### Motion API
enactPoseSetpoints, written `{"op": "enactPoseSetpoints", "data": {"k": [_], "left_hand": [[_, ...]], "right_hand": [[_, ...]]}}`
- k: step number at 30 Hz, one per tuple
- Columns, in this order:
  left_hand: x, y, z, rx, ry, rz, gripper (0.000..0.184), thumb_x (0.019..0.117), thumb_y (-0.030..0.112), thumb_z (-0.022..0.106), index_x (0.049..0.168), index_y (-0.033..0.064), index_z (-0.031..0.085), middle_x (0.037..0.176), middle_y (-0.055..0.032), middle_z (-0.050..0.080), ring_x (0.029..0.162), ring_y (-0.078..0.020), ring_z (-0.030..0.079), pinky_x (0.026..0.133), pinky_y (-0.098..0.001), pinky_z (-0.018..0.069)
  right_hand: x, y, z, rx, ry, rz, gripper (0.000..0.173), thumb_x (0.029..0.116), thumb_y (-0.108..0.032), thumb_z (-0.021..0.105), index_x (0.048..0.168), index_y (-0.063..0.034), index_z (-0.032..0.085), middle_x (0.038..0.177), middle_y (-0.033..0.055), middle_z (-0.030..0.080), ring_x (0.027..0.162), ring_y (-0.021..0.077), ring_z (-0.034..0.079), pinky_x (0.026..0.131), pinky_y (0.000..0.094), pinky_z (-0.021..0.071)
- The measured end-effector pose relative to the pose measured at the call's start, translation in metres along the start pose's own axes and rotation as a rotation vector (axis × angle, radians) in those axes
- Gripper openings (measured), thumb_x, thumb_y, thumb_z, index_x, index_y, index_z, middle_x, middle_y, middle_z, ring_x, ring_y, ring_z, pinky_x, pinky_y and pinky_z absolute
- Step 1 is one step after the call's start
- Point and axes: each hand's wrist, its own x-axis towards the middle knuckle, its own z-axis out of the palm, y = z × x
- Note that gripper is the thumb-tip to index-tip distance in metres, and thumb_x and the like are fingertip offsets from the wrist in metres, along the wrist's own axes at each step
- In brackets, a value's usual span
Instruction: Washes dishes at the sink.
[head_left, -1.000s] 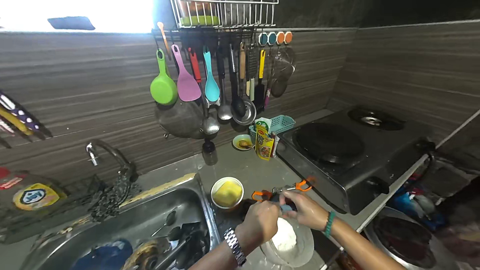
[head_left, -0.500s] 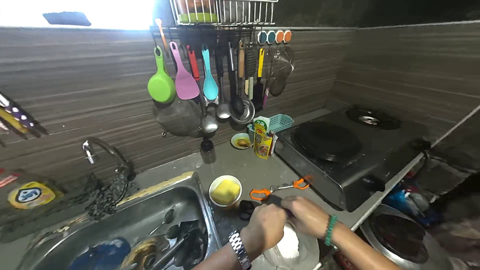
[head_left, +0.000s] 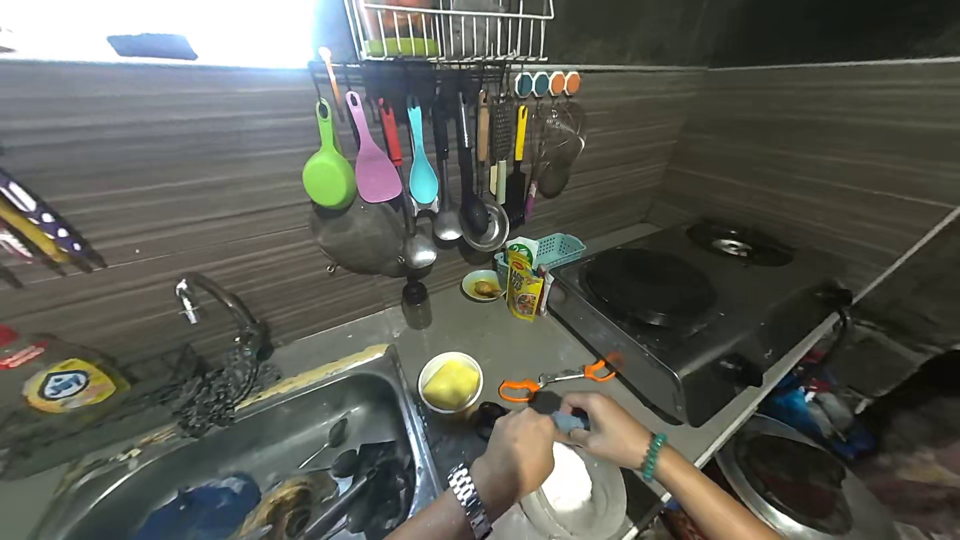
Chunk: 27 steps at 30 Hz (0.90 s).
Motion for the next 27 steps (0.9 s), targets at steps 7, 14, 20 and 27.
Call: {"op": "enactPoseSetpoints", "data": {"k": [7, 14, 20, 27], "left_hand": [[0.005, -0.021, 0.011, -0.148, 0.007, -0.047, 0.032, 0.1067, 0.017, 0.044, 0.123, -0.0003, 0.065, 0.12, -0.0247, 0.067, 0.118, -0.0412, 0.064, 0.096, -0.06, 0.0504], [0.004, -0.037, 0.03, -0.151, 0.114, 0.043, 0.036, 0.1088, 0.021, 0.04, 0.119, -0.0011, 0.067, 0.113, -0.0251, 0.069, 0.111, -0.0422, 0.066, 0.093, -0.0605, 0.0512], [0.002, -0.037, 0.031, -0.166, 0.102, 0.023, 0.036, 0.1093, 0.021, 0.039, 0.117, -0.001, 0.067, 0.112, -0.0241, 0.069, 0.11, -0.0406, 0.066, 0.092, -0.059, 0.0519], [0.0, -0.036, 0.031, -0.164, 0.085, 0.007, 0.035, 0.1094, 0.021, 0.039, 0.12, 0.0001, 0.065, 0.115, -0.0234, 0.069, 0.112, -0.0401, 0.066, 0.093, -0.0588, 0.0524]], "right_hand": [[-0.048, 0.048, 0.072, 0.901, 0.51, 0.095, 0.027, 0.1035, -0.012, 0.048, 0.103, -0.0016, 0.072, 0.093, -0.0027, 0.072, 0.088, 0.0018, 0.067, 0.085, 0.0244, 0.0569], [-0.03, 0.037, 0.084, 1.174, 0.368, 0.285, 0.035, 0.1098, -0.011, 0.036, 0.113, 0.0019, 0.068, 0.101, 0.0079, 0.072, 0.096, 0.0125, 0.069, 0.089, 0.0325, 0.057], [-0.032, 0.035, 0.08, 1.038, 0.312, 0.247, 0.04, 0.1101, -0.016, 0.032, 0.113, -0.0001, 0.069, 0.104, 0.0067, 0.073, 0.1, 0.0107, 0.068, 0.094, 0.0312, 0.0555], [-0.034, 0.046, 0.053, 1.028, 0.211, -0.039, 0.034, 0.1014, -0.01, 0.044, 0.115, -0.0039, 0.074, 0.109, 0.0019, 0.077, 0.103, 0.0094, 0.071, 0.095, 0.0321, 0.0576]]}}
